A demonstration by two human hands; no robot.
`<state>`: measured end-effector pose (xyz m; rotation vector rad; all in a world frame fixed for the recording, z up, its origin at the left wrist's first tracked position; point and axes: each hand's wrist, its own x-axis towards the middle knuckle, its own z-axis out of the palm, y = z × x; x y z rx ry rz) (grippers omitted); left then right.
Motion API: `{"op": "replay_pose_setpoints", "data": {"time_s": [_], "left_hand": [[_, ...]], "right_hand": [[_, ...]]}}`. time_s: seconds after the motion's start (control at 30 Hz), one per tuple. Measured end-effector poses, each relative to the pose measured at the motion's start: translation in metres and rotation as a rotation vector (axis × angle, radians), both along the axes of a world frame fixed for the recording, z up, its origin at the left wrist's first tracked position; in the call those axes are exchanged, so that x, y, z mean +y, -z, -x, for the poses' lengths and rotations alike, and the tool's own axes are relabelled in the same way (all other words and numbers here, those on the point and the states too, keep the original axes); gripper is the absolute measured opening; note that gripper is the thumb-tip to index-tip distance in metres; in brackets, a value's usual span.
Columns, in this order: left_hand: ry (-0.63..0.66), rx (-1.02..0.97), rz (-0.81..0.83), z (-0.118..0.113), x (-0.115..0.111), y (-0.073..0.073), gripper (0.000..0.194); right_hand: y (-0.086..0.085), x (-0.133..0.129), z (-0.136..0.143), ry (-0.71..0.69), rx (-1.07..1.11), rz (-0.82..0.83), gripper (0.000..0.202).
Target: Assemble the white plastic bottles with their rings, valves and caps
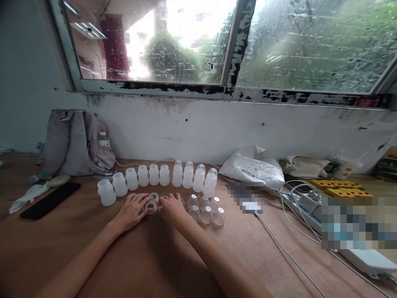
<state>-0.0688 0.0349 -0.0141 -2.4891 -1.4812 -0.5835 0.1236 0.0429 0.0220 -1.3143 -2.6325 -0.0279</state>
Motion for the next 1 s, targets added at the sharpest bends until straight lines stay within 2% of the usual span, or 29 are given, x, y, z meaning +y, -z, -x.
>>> {"op": "replay_pose_setpoints", "data": {"time_s": [0.23, 0.47, 0.57, 0.7, 0.8, 0.9, 1.0], "left_hand": [[0.024, -0.006, -0.05, 0.006, 0.011, 0.001, 0.042], [0.029, 0.032, -0.178, 0.01, 0.021, 0.004, 0.047], [0.032, 0.027, -0.217, 0.009, 0.022, 0.004, 0.047], [0.052, 0.027, -0.23, 0.009, 0.021, 0.003, 0.046], [0.037, 0.018, -0.252, 0.01, 0.02, 0.004, 0.044], [0.029, -0.003, -0.288, 0.012, 0.018, 0.005, 0.043], [0.053, -0.031, -0.312, 0.013, 0.013, 0.003, 0.041]], "right_hand": [[0.0, 0.004, -0.002, -0.033, 0.065, 0.018, 0.011], [-0.012, 0.006, -0.006, -0.033, 0.223, -0.12, 0.011], [-0.017, 0.013, -0.011, 0.03, 0.313, -0.172, 0.01], [-0.026, 0.034, -0.02, 0.185, 0.381, -0.339, 0.014], [-0.038, 0.052, -0.023, 0.264, 0.336, -0.458, 0.019], [-0.047, 0.07, -0.025, 0.295, 0.203, -0.599, 0.029], [-0.05, 0.083, -0.026, 0.311, 0.121, -0.632, 0.031]]}}
